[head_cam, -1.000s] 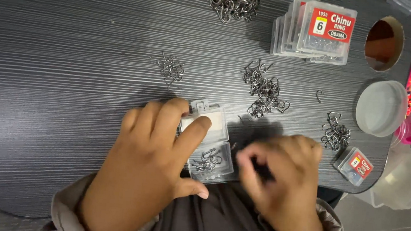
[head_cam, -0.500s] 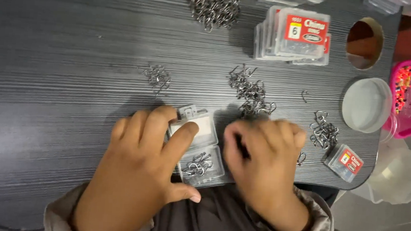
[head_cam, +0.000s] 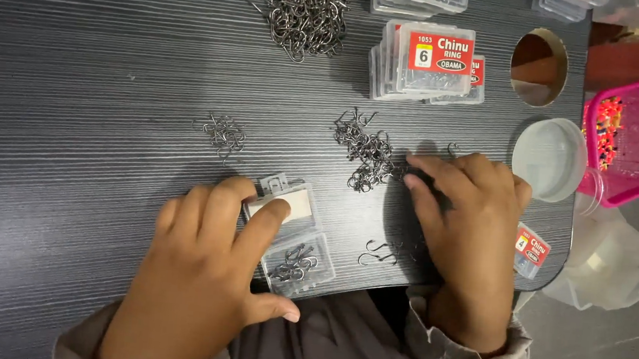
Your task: The person sorts small metal fishing hooks from a pile on a table into a small, clear plastic container. They use their hands to pick up the hooks and place them into the container, occasionally adjusting the pile of hooks on the table.
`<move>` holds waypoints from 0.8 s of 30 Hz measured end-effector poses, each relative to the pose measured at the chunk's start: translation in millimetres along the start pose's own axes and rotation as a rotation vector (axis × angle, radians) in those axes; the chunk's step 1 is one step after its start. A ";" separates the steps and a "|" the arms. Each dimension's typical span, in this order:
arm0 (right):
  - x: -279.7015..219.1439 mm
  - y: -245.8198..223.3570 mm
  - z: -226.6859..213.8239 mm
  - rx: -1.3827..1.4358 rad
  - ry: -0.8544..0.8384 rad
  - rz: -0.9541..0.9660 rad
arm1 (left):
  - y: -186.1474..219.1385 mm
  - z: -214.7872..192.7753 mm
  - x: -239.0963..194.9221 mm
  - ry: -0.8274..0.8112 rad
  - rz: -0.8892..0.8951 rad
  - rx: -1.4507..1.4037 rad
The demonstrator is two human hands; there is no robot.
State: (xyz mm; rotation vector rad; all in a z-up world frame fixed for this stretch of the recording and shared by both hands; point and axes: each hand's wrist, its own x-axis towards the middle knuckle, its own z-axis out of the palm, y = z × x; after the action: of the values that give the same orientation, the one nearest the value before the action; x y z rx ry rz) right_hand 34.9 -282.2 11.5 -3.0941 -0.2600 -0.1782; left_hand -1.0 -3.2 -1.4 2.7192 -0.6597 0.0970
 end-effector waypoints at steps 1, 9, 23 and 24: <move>0.2 -1.6 0.2 0.012 0.005 0.015 | 0.5 -0.8 0.1 -0.008 -0.004 0.001; -18.0 -2.0 -7.2 -0.019 -0.008 -0.078 | 0.1 -2.1 -0.1 -0.011 0.004 0.027; -16.8 -31.7 -15.2 0.081 -0.043 -0.289 | 0.6 -4.9 1.8 0.029 0.010 -0.040; -17.4 -34.6 -16.0 0.104 -0.043 -0.285 | 2.7 -6.4 3.7 0.078 0.002 -0.090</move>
State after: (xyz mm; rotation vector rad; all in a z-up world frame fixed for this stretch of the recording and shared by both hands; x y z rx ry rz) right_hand 10.2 -251.6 26.1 -2.9463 -0.6889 -0.1001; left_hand 1.2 -4.8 6.0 2.6139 -0.6293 0.1695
